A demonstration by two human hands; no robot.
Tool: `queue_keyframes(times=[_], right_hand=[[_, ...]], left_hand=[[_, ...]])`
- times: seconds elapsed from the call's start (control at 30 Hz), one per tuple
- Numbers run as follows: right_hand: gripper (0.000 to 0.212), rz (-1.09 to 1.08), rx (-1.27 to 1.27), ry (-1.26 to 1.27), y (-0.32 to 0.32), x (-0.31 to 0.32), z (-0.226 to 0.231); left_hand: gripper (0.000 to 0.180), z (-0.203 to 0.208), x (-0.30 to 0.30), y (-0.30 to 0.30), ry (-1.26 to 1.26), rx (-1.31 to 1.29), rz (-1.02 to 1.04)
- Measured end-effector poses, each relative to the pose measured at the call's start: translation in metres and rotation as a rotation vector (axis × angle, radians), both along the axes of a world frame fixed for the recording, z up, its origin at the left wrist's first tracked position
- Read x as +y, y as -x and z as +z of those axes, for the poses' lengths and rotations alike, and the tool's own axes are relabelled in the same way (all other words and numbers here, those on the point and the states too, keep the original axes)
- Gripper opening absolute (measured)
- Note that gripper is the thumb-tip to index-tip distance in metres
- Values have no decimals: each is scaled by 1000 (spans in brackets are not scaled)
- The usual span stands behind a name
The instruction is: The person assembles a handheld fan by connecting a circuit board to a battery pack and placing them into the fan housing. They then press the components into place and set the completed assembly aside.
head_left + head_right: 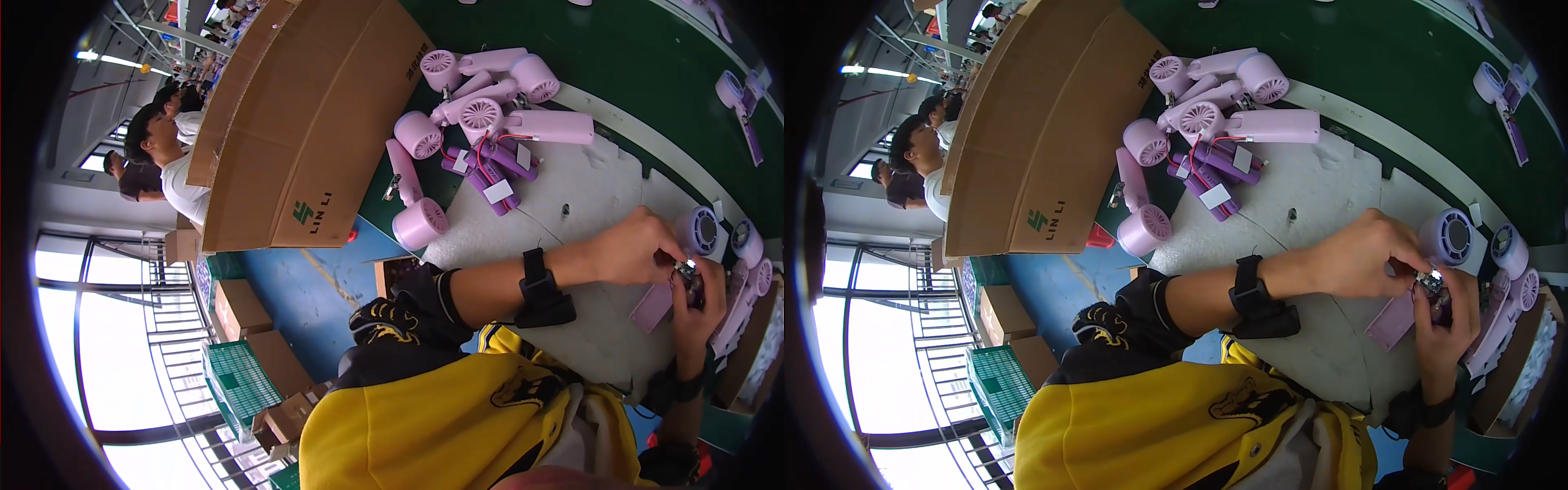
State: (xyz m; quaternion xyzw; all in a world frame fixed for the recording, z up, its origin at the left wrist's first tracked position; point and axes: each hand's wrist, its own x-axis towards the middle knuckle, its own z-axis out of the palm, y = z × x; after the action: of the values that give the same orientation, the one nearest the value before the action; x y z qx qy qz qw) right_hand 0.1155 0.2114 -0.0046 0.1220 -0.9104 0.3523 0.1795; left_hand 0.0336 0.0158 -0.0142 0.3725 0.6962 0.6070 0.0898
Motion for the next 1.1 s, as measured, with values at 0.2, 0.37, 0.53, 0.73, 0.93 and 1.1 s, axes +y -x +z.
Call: queue_keyframes(times=[0.2,0.37,0.53,0.73,0.93,1.1], right_hand=[[36,16,36,-42,3,0,1],[37,29,47,-57,4,1,-1],[37,23,32,-63,5,3,-6],[33,11,26,-71,7,1,-3],[26,-51,-136,23,3,-6,7],[21,-89,-146,83,-3,-2,6]], left_hand=[[29,-4,2,-1,-44,74,21],[29,-7,3,-1,-40,101,42],[29,-11,5,1,-43,119,45],[26,-13,6,2,-53,128,56],[23,-7,3,-1,-9,-3,75],[25,-4,3,0,3,-108,39]])
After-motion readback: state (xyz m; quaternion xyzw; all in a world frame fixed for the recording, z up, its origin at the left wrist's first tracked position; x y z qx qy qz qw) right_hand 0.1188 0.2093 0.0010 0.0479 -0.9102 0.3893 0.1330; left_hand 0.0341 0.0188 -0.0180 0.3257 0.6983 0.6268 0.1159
